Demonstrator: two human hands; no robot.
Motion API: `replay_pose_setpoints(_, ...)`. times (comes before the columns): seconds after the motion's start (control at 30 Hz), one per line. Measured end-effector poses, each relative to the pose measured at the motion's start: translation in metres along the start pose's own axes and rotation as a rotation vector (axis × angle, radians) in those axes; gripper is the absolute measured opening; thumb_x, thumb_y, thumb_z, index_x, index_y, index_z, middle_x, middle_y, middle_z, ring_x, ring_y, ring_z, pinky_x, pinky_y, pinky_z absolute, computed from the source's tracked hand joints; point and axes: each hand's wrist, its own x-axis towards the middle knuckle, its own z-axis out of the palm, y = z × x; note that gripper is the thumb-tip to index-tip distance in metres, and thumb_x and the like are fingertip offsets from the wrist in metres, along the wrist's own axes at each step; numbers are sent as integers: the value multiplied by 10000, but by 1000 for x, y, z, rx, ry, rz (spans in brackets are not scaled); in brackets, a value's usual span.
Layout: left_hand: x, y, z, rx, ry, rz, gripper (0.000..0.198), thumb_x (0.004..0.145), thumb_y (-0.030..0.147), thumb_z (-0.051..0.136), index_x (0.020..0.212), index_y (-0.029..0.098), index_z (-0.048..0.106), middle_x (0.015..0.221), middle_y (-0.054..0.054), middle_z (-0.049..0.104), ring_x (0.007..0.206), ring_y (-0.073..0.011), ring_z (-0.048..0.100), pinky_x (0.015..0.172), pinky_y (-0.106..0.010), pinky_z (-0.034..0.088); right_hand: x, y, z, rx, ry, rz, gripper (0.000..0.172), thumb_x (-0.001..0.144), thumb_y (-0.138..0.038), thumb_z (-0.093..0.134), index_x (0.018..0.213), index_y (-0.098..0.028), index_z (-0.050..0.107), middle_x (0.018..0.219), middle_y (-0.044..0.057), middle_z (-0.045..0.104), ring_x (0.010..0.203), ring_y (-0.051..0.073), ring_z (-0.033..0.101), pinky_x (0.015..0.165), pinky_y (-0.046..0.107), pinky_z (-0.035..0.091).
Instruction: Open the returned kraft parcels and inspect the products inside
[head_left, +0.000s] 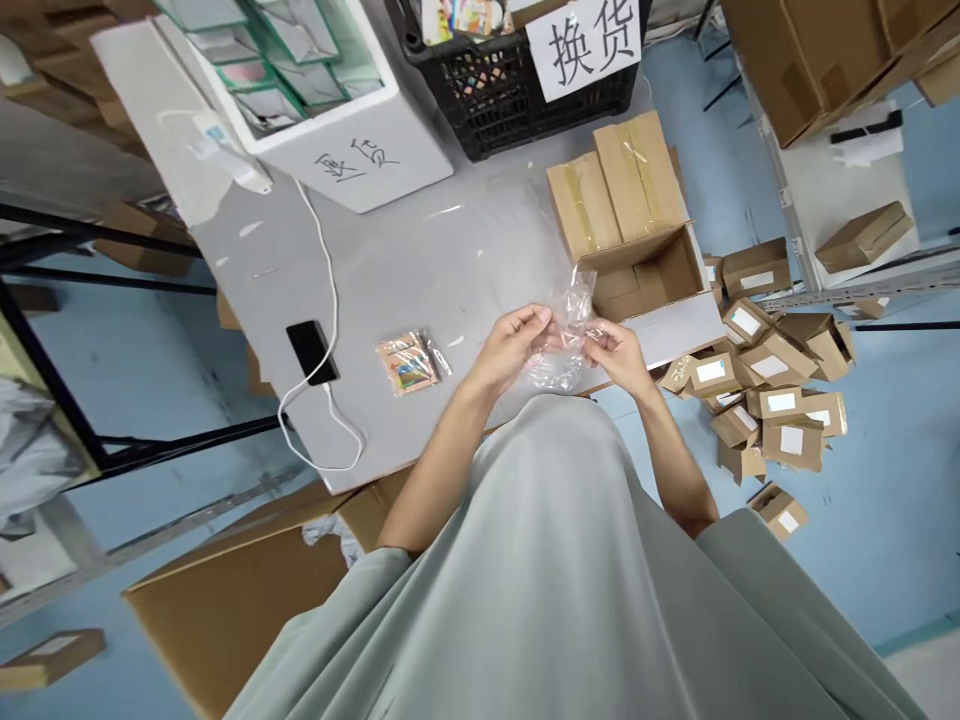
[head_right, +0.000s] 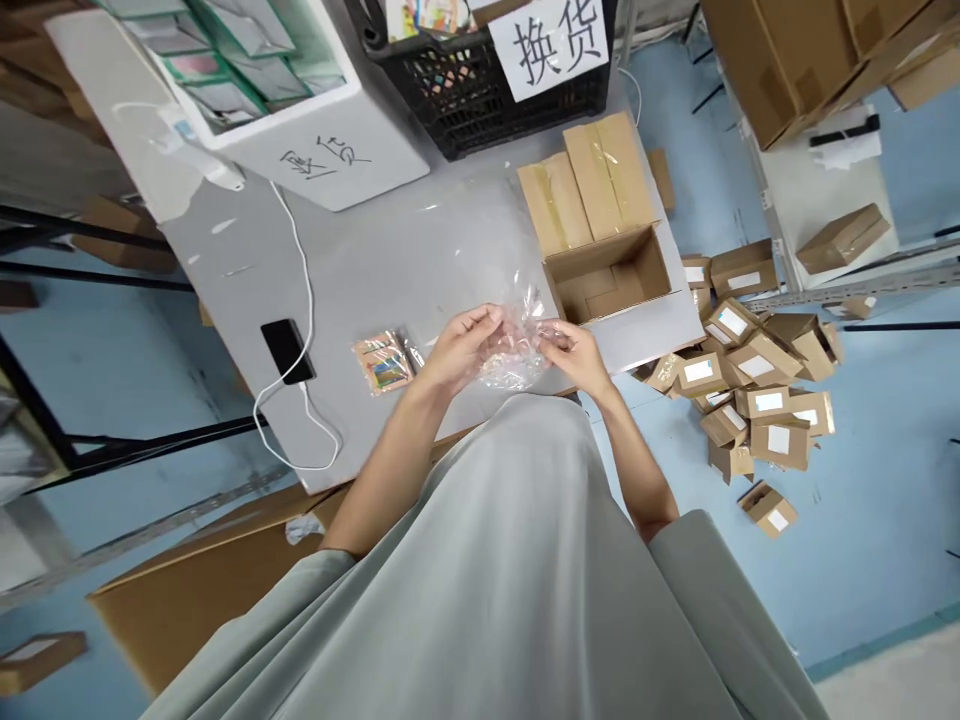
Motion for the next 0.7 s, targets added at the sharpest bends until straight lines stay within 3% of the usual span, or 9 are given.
replay_pose_setpoints(0.1,34,1,28,169,95,115,410,1059,619,786,1013,214,743,963,-58,825,928,-228,837,942,-390,670,-1,-10,-29,-51,187,-135,509,976,-769,844,1056,-267,861,1152,72,770,821,187,715,724,356,685)
replay_pose_setpoints(0.2,63,2,50,469,136,228,240,1084,408,714,967,206,769,1010,-72,844,950,-216,806,974,-374,636,11,-17,-64,-150,322,-307,460,1018,-748,814,1110,-301,866,1271,97,725,1113,258,764,940,423,717)
replay_pose_setpoints(0.27,78,3,63,719,126,282,161,1045,285,707,937,205,795,1031,-76,844,981,-230,792,1001,-372,619,23,-20,-86,-247,344,-387,472,1051,-757,762,1179,-314,862,1322,111,715,1293,295,736,1085,471,687)
replay_pose_setpoints(0.37,96,3,81,989,115,326,155,1027,204,693,954,207,830,1066,-105,832,1044,-280,799,1023,-396,610,43,-21,-111,-454,335,-395,488,1126,-723,649,1234,-294,857,1353,123,742,1368,310,715,1188,495,630)
replay_pose_setpoints(0.47,115,-6,92,1076,146,332,206,1061,185,648,1088,210,851,1155,-141,830,1108,-325,809,1048,-435,612,57,-21,-123,-756,291,-205,479,1193,-577,557,1191,-223,880,1314,158,803,1317,330,744,1226,511,583)
replay_pose_setpoints(0.53,129,-16,96,1053,148,341,318,1072,168,618,1313,210,820,1217,-141,840,1170,-335,804,1097,-460,611,66,-20,-124,-975,232,5,455,1201,-457,539,1187,-179,898,1319,195,831,1307,356,761,1249,527,548)
replay_pose_setpoints(0.6,142,-29,97,987,99,358,468,1066,157,614,1519,194,720,1279,-143,844,1222,-335,795,1142,-476,607,75,-20,-121,-1147,177,227,427,1189,-373,547,1248,-144,902,1350,240,840,1350,393,765,1247,542,532)
replay_pose_setpoints(0.7,157,-51,100,953,-51,372,553,1061,182,620,1612,157,645,1393,-188,818,1238,-350,797,1144,-484,612,92,-20,-116,-1292,125,484,395,1153,-295,605,1344,-78,874,1396,318,824,1439,434,747,1219,541,542)
